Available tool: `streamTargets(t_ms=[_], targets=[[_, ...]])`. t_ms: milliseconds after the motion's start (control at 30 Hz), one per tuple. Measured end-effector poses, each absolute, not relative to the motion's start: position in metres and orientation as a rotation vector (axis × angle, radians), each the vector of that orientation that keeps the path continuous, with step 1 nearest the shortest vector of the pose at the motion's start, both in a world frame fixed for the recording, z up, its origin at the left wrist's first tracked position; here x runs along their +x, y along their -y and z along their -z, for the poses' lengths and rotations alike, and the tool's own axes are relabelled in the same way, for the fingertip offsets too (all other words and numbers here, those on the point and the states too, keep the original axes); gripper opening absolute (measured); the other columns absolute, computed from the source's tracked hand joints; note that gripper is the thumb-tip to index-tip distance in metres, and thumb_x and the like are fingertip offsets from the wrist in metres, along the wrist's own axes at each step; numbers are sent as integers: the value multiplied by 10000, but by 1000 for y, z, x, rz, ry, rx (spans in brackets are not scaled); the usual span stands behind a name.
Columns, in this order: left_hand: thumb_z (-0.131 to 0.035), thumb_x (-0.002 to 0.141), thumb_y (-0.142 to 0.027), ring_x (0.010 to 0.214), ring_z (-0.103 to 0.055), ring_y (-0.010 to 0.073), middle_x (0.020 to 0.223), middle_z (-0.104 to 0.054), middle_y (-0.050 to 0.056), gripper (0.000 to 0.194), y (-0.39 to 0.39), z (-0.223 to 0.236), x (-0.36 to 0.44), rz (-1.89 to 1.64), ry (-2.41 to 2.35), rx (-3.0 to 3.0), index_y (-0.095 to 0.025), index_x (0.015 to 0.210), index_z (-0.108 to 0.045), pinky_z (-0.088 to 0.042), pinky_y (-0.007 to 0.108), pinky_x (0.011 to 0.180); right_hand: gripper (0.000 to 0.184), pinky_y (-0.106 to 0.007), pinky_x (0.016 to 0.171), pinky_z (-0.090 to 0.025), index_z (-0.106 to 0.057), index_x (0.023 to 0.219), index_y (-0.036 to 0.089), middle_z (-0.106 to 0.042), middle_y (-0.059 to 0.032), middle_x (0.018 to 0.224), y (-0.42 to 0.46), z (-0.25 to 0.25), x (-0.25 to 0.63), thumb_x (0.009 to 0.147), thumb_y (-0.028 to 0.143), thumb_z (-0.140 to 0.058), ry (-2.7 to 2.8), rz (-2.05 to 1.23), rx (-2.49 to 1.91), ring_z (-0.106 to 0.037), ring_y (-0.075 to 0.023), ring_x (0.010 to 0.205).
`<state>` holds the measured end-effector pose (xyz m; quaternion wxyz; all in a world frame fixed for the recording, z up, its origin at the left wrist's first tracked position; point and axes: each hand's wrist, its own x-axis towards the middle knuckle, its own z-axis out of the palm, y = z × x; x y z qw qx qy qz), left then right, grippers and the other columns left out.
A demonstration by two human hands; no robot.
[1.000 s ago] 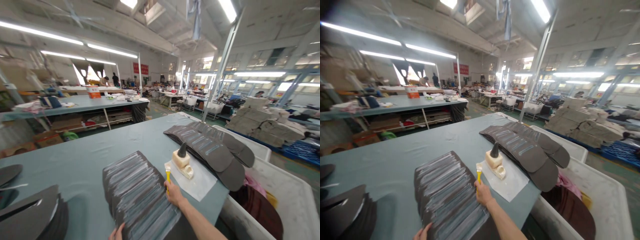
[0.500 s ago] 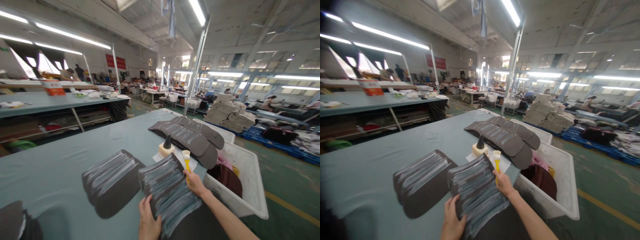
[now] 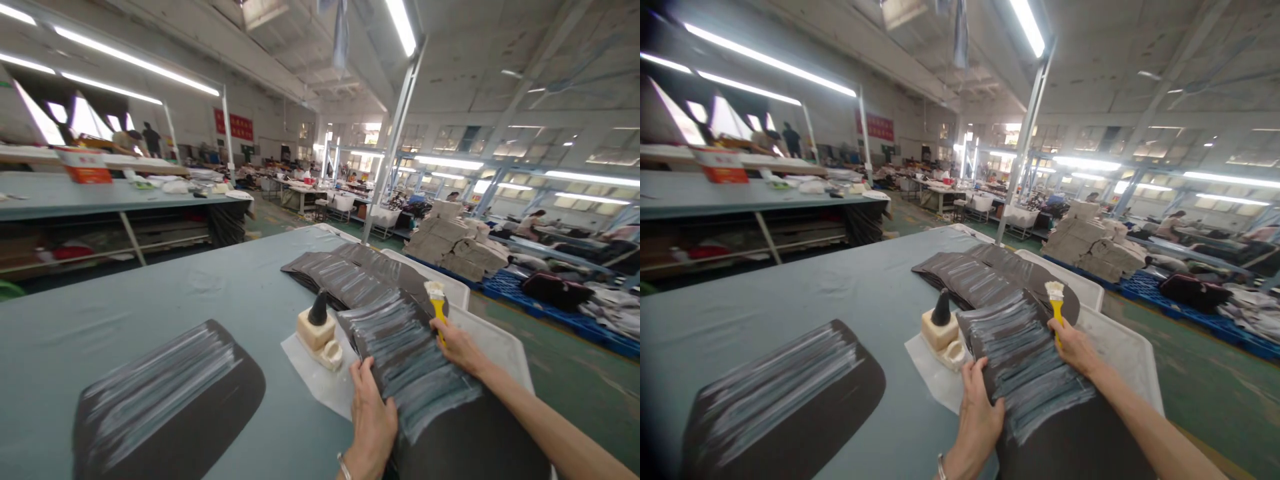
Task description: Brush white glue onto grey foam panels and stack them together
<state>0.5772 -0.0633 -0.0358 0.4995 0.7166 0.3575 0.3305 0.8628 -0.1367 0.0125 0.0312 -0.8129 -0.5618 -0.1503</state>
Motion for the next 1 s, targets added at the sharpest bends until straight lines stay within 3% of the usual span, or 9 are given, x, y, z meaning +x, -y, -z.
streamTargets(t_ms=[367,633,733,867,1000], targets=[[-556,666,-71,1218,-429,237,1316,-317,131,649,-152,26,919,-977,-1098,1680,-179,1275,-358,-365,321,1019,284,-248,545,-321,-515,1090,210,-531,-87,1032,-156,-57,1194,832,146,-415,2020,668,-2385,-536,-149,690],[-576,691,-91,1211,-428,221,1258,-349,123,611,-304,23,1065,-1132,-1205,1701,-170,1256,-356,-360,325,1025,291,-253,573,-311,-471,1136,203,-498,-98,1054,-332,-96,1291,859,139,-411,2061,771,-2311,-520,-151,714],[-606,691,-133,1209,-435,224,1274,-338,132,620,-359,38,1104,-1138,-1258,1656,-152,1257,-352,-361,325,1022,250,-287,658,-355,-460,1132,200,-497,-109,1052,-382,-102,1310,890,170,-404,1995,786,-2288,-511,-190,841],[-586,758,-254,1232,-421,249,1305,-351,181,587,-417,72,1133,-904,-1283,1636,-88,1274,-361,-327,329,1036,191,-391,751,-373,-465,1094,209,-515,-119,1050,-418,-61,1322,918,253,-405,1823,698,-2361,-455,-251,986],[-472,836,-294,1204,-436,264,1193,-491,193,352,-437,88,1129,-802,-1335,1633,-94,1123,-510,-322,365,1012,158,-386,757,-366,-479,1045,223,-533,-108,1061,-411,21,1316,913,218,-394,1913,433,-2374,-462,-237,977]])
